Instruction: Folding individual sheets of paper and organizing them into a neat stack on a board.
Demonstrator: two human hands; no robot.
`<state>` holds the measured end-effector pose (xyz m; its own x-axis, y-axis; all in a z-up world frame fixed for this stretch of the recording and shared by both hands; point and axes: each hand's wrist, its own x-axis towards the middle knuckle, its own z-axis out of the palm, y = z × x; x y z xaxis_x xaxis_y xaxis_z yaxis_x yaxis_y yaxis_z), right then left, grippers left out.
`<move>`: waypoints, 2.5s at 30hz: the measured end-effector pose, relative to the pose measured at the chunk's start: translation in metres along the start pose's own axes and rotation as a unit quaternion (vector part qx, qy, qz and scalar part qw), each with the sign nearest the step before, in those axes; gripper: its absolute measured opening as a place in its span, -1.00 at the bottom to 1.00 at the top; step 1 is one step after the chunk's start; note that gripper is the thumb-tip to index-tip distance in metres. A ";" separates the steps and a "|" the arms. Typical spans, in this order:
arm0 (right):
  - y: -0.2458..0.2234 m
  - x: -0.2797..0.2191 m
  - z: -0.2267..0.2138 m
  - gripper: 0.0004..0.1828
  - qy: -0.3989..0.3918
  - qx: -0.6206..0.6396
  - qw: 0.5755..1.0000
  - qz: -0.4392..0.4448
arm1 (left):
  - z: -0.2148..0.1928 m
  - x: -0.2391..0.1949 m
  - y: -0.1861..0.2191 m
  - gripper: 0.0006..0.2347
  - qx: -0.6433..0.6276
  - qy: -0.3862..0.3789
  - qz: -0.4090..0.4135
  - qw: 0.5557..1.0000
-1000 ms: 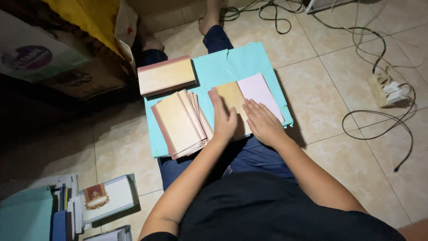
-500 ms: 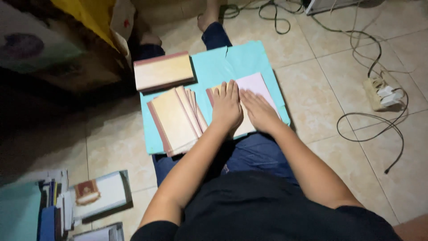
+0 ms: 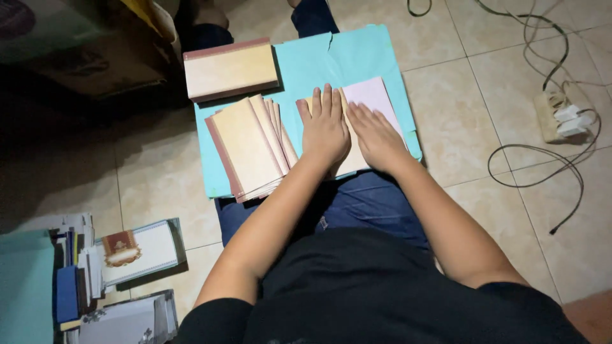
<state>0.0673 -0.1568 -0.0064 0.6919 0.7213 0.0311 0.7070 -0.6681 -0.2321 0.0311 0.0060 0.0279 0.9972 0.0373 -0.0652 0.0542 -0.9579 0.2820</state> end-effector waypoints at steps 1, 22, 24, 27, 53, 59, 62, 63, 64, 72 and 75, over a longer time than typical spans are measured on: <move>0.004 0.015 -0.002 -0.33 0.001 -0.001 1.000 -0.001 | 0.001 0.001 0.000 -0.49 0.001 0.002 -0.001 1.000; -0.001 0.030 -0.010 -0.39 0.038 -0.012 0.999 -0.004 | -0.010 0.000 0.001 -0.50 0.015 -0.041 -0.011 0.999; -0.005 0.030 -0.018 -0.41 0.030 -0.001 0.999 0.013 | -0.009 0.004 0.001 -0.50 0.030 -0.053 -0.020 0.998; -0.015 -0.001 -0.019 -0.39 0.017 -0.008 1.000 0.017 | -0.005 0.018 0.001 -0.50 0.051 -0.067 -0.042 0.996; -0.017 -0.019 -0.017 -0.41 0.005 0.011 1.000 0.024 | 0.006 0.018 -0.006 -0.45 0.044 -0.033 0.013 0.998; -0.013 0.023 -0.027 -0.39 0.033 -0.016 0.999 0.020 | -0.001 0.016 -0.006 -0.45 0.052 -0.040 0.025 0.998; -0.013 0.003 -0.012 -0.39 0.040 -0.013 0.999 0.008 | 0.005 0.020 -0.009 -0.45 0.049 -0.034 0.020 0.998; -0.012 -0.007 -0.004 -0.40 0.044 -0.013 0.999 0.001 | 0.009 0.022 -0.009 -0.45 0.046 -0.028 0.018 0.998; -0.015 -0.019 -0.007 -0.40 0.044 -0.015 0.999 0.002 | 0.010 0.023 -0.009 -0.45 0.046 -0.026 0.019 0.998; 0.004 -0.010 0.004 -0.39 -0.005 0.012 1.000 -0.006 | 0.011 0.019 -0.009 -0.46 0.062 -0.033 0.025 0.997; 0.011 0.030 -0.004 -0.39 0.018 -0.007 1.000 -0.003 | 0.009 0.014 -0.007 -0.46 0.049 -0.041 0.022 0.998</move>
<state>0.0965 -0.1430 -0.0039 0.6921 0.7186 0.0672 0.7131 -0.6664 -0.2178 0.0440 0.0107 0.0160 0.9907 -0.0253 -0.1337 0.0009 -0.9814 0.1922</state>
